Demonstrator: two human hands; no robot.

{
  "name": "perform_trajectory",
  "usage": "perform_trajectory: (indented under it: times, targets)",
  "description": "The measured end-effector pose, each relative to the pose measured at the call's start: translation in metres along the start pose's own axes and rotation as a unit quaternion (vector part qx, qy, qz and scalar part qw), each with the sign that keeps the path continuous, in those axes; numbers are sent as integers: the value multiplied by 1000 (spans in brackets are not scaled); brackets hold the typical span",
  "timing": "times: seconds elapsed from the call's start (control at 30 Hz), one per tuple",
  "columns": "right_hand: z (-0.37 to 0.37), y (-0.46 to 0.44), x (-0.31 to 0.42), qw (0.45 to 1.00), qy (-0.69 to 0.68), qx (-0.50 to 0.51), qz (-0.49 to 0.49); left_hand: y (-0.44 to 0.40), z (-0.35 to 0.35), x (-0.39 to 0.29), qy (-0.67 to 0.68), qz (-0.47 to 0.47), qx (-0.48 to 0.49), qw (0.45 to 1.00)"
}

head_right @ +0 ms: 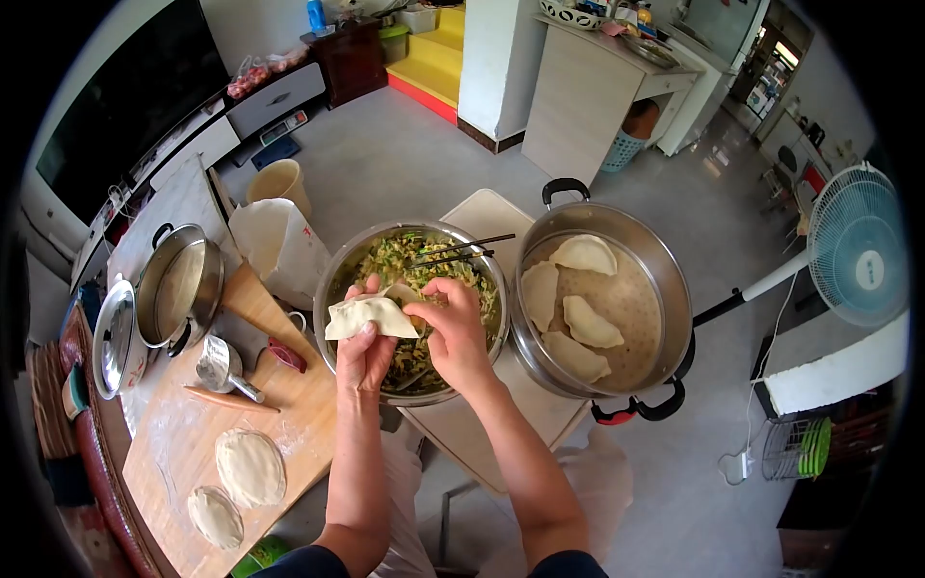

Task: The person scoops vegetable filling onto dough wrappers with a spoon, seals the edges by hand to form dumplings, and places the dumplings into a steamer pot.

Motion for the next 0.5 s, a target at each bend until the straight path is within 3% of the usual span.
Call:
perform_trajectory:
  times: [0.3, 0.5]
  targets:
    - [13, 12, -24, 997, 70, -42, -16, -1, -4, -9, 5, -16, 2, 1000]
    - [-7, 25, -48, 964, -196, -65, -165, 0, -5, -7, 27, -10, -8, 1000]
Point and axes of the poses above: each hand's wrist, its own y-axis away from the middle knuckle, its own z-axis out of the back of the hand, x = y × z, the point moved 9 cm from there along -y, towards the middle knuckle, and after that the axes turned 4 degrees about -x, right-handed, at the moved point
